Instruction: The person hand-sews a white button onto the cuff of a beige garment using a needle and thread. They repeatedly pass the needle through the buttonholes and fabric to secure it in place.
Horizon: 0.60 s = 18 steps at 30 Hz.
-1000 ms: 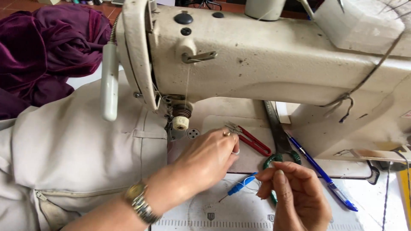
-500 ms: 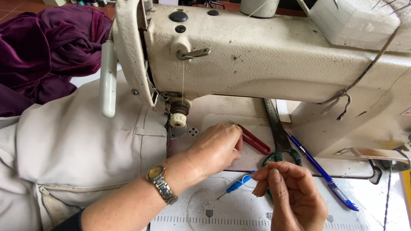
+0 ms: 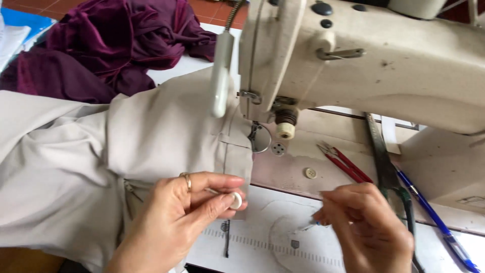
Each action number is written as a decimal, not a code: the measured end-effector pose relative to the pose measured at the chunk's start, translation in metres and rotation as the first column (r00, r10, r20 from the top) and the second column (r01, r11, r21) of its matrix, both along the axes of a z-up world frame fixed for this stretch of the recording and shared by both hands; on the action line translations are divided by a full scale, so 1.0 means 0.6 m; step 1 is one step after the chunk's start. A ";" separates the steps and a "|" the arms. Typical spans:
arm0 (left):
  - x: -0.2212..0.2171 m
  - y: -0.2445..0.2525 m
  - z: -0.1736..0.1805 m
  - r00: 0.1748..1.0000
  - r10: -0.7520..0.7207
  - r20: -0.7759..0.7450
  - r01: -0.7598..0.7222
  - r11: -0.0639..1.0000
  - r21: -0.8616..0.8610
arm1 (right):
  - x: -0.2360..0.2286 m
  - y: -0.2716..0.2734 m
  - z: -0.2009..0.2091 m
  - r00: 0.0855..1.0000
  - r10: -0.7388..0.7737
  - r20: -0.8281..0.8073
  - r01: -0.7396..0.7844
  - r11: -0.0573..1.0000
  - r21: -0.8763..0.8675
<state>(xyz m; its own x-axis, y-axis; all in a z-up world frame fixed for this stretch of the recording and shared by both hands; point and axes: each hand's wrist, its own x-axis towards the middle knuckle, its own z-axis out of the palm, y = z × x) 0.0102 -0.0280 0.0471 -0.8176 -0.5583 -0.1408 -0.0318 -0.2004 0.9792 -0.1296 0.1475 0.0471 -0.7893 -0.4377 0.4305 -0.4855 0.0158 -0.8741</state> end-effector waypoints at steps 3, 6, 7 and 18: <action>0.017 -0.002 -0.011 0.998 0.061 -0.032 -0.061 0.998 -0.008 | 0.000 -0.030 0.002 0.933 0.258 -0.253 -0.202 0.953 0.227; 0.021 -0.003 -0.015 0.994 0.097 -0.056 -0.097 0.995 0.013 | 0.026 -0.070 0.005 0.885 0.307 -0.350 -0.216 0.937 0.275; 0.023 -0.004 -0.018 0.993 0.101 -0.059 -0.100 0.995 0.014 | 0.030 -0.076 -0.001 0.883 0.310 -0.352 -0.219 0.936 0.276; 0.028 -0.017 -0.046 0.994 0.082 -0.074 -0.082 0.997 -0.001 | 0.044 -0.104 -0.025 0.880 0.369 -0.297 -0.268 0.905 0.330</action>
